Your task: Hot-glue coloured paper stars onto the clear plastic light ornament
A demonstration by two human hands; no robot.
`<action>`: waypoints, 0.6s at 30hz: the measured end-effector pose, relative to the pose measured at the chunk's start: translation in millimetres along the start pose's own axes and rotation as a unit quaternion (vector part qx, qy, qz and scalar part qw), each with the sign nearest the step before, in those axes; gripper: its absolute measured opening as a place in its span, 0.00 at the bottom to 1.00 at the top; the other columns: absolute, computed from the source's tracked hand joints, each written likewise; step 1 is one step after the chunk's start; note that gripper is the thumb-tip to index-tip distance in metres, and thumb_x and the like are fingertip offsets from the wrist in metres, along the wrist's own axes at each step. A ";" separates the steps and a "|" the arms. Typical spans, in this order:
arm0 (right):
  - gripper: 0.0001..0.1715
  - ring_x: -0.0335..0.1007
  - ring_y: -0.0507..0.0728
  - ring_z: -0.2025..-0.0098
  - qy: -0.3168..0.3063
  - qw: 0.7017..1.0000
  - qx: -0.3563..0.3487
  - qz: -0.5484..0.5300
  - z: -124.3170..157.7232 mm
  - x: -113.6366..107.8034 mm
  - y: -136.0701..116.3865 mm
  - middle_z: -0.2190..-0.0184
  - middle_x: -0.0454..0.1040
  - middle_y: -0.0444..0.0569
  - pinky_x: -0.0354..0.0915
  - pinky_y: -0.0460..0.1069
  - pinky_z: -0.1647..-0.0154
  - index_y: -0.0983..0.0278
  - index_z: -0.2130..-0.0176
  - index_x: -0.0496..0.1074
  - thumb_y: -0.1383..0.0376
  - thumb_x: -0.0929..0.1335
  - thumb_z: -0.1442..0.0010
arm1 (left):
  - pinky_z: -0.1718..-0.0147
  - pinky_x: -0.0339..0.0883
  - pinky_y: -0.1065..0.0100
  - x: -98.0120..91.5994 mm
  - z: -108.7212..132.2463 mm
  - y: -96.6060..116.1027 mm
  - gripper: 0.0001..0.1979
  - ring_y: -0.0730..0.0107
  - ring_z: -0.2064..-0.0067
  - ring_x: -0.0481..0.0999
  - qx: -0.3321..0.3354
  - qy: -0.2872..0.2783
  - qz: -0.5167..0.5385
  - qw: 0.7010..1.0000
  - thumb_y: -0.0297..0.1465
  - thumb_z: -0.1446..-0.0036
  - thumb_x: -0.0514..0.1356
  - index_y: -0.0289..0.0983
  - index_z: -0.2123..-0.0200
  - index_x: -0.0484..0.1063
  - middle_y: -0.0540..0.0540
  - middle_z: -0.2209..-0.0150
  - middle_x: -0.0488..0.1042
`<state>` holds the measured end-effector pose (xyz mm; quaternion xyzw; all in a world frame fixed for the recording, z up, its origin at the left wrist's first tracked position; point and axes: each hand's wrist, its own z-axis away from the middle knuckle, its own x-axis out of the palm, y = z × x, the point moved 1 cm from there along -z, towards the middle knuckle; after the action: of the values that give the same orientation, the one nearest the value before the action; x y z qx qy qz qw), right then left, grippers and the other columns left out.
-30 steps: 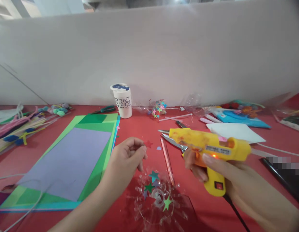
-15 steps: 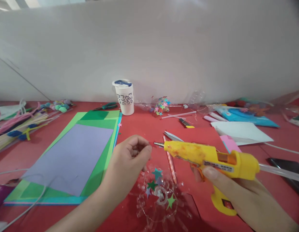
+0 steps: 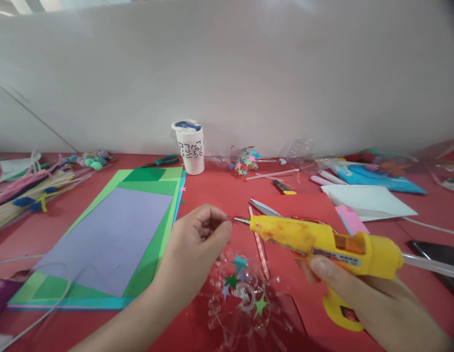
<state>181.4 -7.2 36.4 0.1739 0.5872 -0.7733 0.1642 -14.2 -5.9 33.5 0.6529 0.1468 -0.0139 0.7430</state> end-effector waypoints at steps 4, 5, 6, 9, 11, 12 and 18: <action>0.26 0.47 0.51 0.81 -0.005 1.000 0.008 0.002 -0.5 -0.1 2.4 0.84 0.53 0.41 0.47 0.47 0.82 0.60 0.82 0.64 0.41 0.66 0.60 | 0.85 0.55 0.80 -0.2 1.4 -0.3 0.04 0.83 0.83 0.65 0.003 0.001 0.004 1.000 0.29 0.49 0.57 0.37 0.75 0.67 0.57 0.82 0.66; 0.26 0.46 0.51 0.81 -0.007 1.000 0.008 0.001 -0.5 -0.1 2.6 0.84 0.52 0.40 0.47 0.47 0.82 0.60 0.82 0.64 0.41 0.66 0.60 | 0.85 0.55 0.80 -0.2 1.7 -0.3 0.04 0.83 0.83 0.65 0.004 0.001 0.004 1.000 0.29 0.49 0.57 0.37 0.75 0.67 0.57 0.82 0.66; 0.25 0.46 0.51 0.81 -0.009 1.000 0.007 0.000 -0.5 0.0 2.6 0.84 0.52 0.40 0.46 0.47 0.82 0.60 0.82 0.65 0.41 0.66 0.60 | 0.85 0.55 0.80 -0.3 2.0 -0.1 0.04 0.83 0.83 0.65 0.004 0.001 0.005 1.000 0.29 0.49 0.57 0.37 0.75 0.67 0.57 0.82 0.66; 0.25 0.46 0.51 0.81 -0.016 1.000 0.000 -0.003 -1.0 -0.3 1.7 0.85 0.52 0.40 0.46 0.47 0.82 0.60 0.83 0.63 0.42 0.67 0.60 | 0.85 0.55 0.80 -0.5 2.1 0.4 0.04 0.82 0.83 0.64 0.005 0.001 0.005 1.000 0.29 0.49 0.57 0.37 0.75 0.67 0.57 0.82 0.66; 0.25 0.47 0.52 0.80 -0.019 1.000 -0.004 -0.005 -1.4 -0.7 1.1 0.85 0.52 0.41 0.47 0.48 0.82 0.59 0.84 0.61 0.42 0.67 0.61 | 0.85 0.55 0.80 -0.8 2.0 0.7 0.04 0.82 0.83 0.64 0.005 0.002 0.004 1.000 0.29 0.49 0.57 0.37 0.75 0.67 0.57 0.82 0.66; 0.25 0.47 0.52 0.80 -0.018 1.000 -0.007 -0.004 -1.6 -0.9 1.0 0.85 0.52 0.41 0.48 0.48 0.83 0.59 0.85 0.60 0.43 0.68 0.61 | 0.85 0.56 0.80 -0.8 1.9 0.8 0.04 0.82 0.83 0.64 0.005 0.002 0.003 1.000 0.29 0.49 0.57 0.37 0.75 0.67 0.56 0.82 0.66; 0.25 0.49 0.53 0.81 0.019 1.000 -0.007 0.009 -1.4 -1.3 1.6 0.86 0.55 0.42 0.51 0.48 0.84 0.59 0.86 0.62 0.42 0.68 0.62 | 0.85 0.55 0.79 -0.8 1.6 0.9 0.04 0.81 0.83 0.64 0.003 0.004 0.002 1.000 0.29 0.50 0.57 0.38 0.75 0.67 0.56 0.82 0.66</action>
<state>183.4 -6.2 35.4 0.1922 0.5940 -0.7643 0.1611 -14.4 -7.5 34.8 0.6553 0.1480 -0.0100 0.7407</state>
